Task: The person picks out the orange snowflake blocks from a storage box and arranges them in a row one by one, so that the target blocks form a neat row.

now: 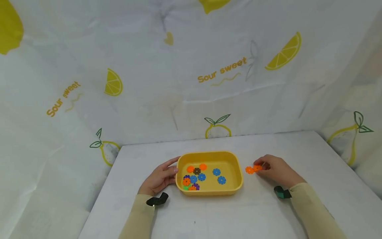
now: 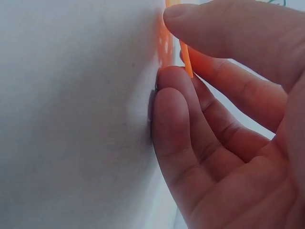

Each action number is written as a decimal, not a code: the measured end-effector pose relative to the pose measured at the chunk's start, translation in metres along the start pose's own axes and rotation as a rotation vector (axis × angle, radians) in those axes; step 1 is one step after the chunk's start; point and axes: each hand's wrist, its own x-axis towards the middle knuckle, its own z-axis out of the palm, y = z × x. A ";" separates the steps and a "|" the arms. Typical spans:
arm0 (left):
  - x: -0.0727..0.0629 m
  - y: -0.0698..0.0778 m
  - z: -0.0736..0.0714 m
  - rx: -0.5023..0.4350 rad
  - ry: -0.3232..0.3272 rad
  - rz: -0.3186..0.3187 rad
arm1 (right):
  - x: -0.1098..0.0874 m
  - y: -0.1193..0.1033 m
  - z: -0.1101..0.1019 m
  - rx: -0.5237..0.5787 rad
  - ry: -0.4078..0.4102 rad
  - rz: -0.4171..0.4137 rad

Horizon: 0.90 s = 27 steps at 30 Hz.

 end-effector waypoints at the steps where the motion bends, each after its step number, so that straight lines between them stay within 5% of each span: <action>1: 0.001 0.000 0.000 -0.004 -0.003 0.003 | 0.000 -0.001 -0.001 -0.002 0.000 0.000; 27: 0.002 0.003 0.000 -0.011 0.000 -0.010 | 0.007 -0.005 0.002 -0.032 -0.032 0.051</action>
